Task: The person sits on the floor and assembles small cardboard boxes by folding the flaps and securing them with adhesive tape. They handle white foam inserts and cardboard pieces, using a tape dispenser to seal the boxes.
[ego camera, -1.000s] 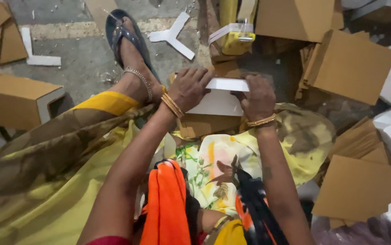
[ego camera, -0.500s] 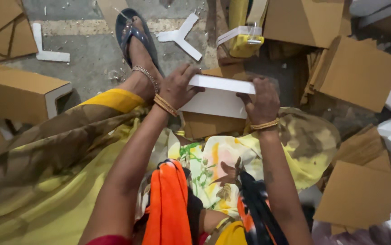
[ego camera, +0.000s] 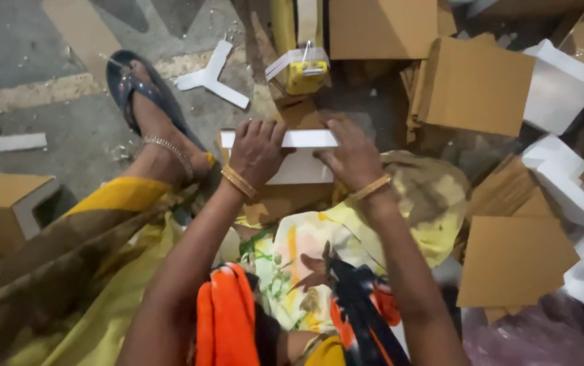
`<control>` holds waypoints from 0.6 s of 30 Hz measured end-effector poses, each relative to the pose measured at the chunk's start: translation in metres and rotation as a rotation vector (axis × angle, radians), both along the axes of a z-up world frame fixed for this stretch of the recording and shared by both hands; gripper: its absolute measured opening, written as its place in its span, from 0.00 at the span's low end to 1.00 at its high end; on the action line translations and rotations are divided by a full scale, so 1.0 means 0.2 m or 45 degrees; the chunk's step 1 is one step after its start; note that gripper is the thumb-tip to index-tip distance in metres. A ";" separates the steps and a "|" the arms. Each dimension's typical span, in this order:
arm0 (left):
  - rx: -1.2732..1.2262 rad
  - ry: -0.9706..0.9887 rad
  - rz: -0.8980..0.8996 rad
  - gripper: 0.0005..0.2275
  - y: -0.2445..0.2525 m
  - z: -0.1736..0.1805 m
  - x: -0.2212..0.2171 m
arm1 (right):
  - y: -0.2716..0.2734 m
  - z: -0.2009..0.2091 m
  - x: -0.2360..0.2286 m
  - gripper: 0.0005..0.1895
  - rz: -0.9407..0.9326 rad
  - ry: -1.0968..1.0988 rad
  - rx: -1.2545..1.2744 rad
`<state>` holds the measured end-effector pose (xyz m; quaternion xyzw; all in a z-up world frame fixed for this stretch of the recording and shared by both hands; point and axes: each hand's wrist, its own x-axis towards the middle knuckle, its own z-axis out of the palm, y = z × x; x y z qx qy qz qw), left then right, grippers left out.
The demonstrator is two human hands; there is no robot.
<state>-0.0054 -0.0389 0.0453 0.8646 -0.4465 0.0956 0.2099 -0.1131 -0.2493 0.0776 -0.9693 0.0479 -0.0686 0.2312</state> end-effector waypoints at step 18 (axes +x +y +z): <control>0.024 -0.096 0.058 0.19 -0.02 0.00 0.02 | -1.41 0.38 0.09 0.63 -0.194 0.760 -0.697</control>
